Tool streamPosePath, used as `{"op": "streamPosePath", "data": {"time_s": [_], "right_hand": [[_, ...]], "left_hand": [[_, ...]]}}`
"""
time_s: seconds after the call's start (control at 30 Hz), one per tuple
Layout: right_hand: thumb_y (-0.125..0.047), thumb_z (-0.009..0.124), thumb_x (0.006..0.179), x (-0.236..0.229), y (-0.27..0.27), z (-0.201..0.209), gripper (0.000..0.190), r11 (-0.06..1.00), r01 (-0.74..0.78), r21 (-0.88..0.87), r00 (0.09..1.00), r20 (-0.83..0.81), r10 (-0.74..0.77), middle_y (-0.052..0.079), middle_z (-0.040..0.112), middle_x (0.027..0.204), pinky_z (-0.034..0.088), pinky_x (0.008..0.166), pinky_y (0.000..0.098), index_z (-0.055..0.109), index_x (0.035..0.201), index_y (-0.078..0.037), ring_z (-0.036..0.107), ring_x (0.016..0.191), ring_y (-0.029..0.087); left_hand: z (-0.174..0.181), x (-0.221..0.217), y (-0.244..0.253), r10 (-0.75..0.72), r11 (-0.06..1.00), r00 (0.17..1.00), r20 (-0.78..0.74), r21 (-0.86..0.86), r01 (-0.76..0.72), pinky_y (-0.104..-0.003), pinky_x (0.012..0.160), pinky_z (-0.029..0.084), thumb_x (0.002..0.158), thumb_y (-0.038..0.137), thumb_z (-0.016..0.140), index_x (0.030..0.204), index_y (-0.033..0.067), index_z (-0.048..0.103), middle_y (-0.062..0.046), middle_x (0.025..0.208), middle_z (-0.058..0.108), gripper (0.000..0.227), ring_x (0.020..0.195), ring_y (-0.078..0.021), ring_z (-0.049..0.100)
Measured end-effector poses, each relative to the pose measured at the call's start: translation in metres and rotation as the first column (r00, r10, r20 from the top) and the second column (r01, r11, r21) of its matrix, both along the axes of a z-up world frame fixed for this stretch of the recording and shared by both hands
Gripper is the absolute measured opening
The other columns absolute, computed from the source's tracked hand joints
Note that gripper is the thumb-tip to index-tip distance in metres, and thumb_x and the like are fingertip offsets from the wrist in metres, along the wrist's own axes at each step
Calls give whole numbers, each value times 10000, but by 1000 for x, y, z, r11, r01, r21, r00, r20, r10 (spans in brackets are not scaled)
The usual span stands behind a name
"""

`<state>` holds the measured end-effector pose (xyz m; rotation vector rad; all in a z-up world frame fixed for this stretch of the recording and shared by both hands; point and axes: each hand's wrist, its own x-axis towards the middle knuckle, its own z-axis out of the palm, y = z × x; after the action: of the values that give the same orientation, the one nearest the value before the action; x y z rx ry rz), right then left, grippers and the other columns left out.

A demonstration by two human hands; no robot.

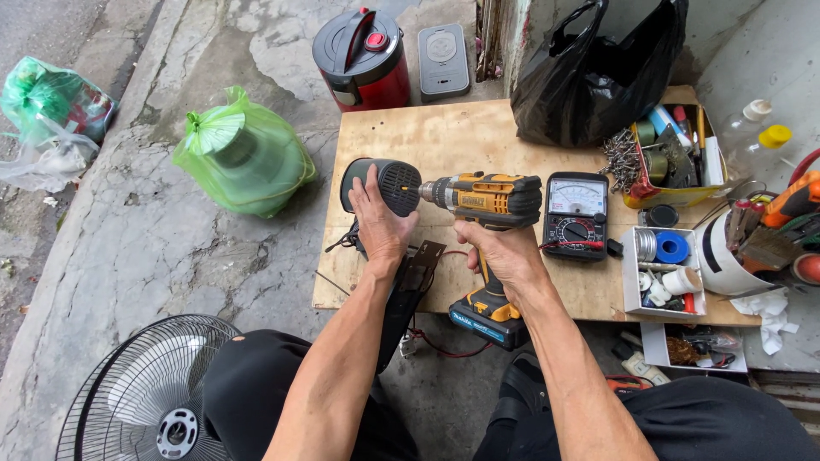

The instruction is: The person disassembles a standing electric fan by removing the front grill, fan blades, and rear grill. They then use a power drill to remove screws from the motor housing and separate the motor unit from the fan stand.

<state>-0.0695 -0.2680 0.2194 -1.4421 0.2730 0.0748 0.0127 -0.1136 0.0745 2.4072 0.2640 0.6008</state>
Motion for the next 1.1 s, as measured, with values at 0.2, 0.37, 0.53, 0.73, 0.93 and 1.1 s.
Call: {"op": "streamPosePath", "data": {"time_s": [0.2, 0.37, 0.53, 0.73, 0.93, 1.1], "right_hand": [[-128, 682, 644, 0, 2, -2, 171, 1000, 2, 8, 1000, -7, -2, 59, 520, 493, 425, 300, 210, 570, 601, -7, 490, 316, 104], [-142, 682, 651, 0, 3, -2, 175, 1000, 2, 1, 1000, -22, -2, 64, 535, 515, 427, 304, 209, 572, 619, -9, 491, 322, 102], [-144, 687, 659, -1, 4, -2, 180, 1000, -2, 0, 1000, -21, 2, 62, 539, 529, 428, 305, 208, 568, 621, -16, 494, 326, 102], [-151, 699, 658, -2, 5, -2, 190, 1000, 9, -7, 1000, -21, -9, 60, 541, 513, 437, 310, 215, 579, 611, -11, 502, 323, 109], [-162, 706, 660, -1, 5, -6, 191, 1000, 22, -3, 999, -44, -23, 68, 541, 499, 449, 329, 223, 602, 631, -5, 519, 339, 116], [-144, 699, 665, -8, 2, -6, 184, 998, 63, 30, 995, -77, -60, 85, 546, 520, 456, 354, 237, 608, 659, 16, 533, 362, 135]], "left_hand": [[0, -1, 0, 4, 1000, 1000, 8, -5, -4, -501, 1004, 295, 451, 181, 709, 1349, 231, 245, -212, 1327, 289, 1012, 1207, -459, 307], [1, -2, 0, -12, 1000, 999, 46, 10, 12, -442, 1055, 238, 440, 166, 718, 1341, 202, 261, -227, 1302, 315, 1011, 1219, -419, 323], [1, -2, 0, -7, 1000, 999, 37, 10, 7, -455, 1053, 235, 441, 164, 719, 1345, 210, 253, -229, 1310, 304, 1019, 1217, -427, 317], [6, -5, -1, 3, 1000, 1000, -7, -22, -3, -498, 1006, 290, 463, 169, 719, 1352, 249, 237, -203, 1337, 280, 1014, 1221, -448, 291], [9, -5, -1, 8, 999, 1000, -30, -35, -10, -510, 984, 317, 471, 174, 718, 1354, 269, 230, -183, 1352, 273, 1013, 1227, -445, 285], [17, -9, -3, 11, 997, 996, -87, -77, -17, -565, 887, 396, 509, 176, 705, 1355, 302, 209, -140, 1382, 236, 989, 1252, -425, 253]]}}
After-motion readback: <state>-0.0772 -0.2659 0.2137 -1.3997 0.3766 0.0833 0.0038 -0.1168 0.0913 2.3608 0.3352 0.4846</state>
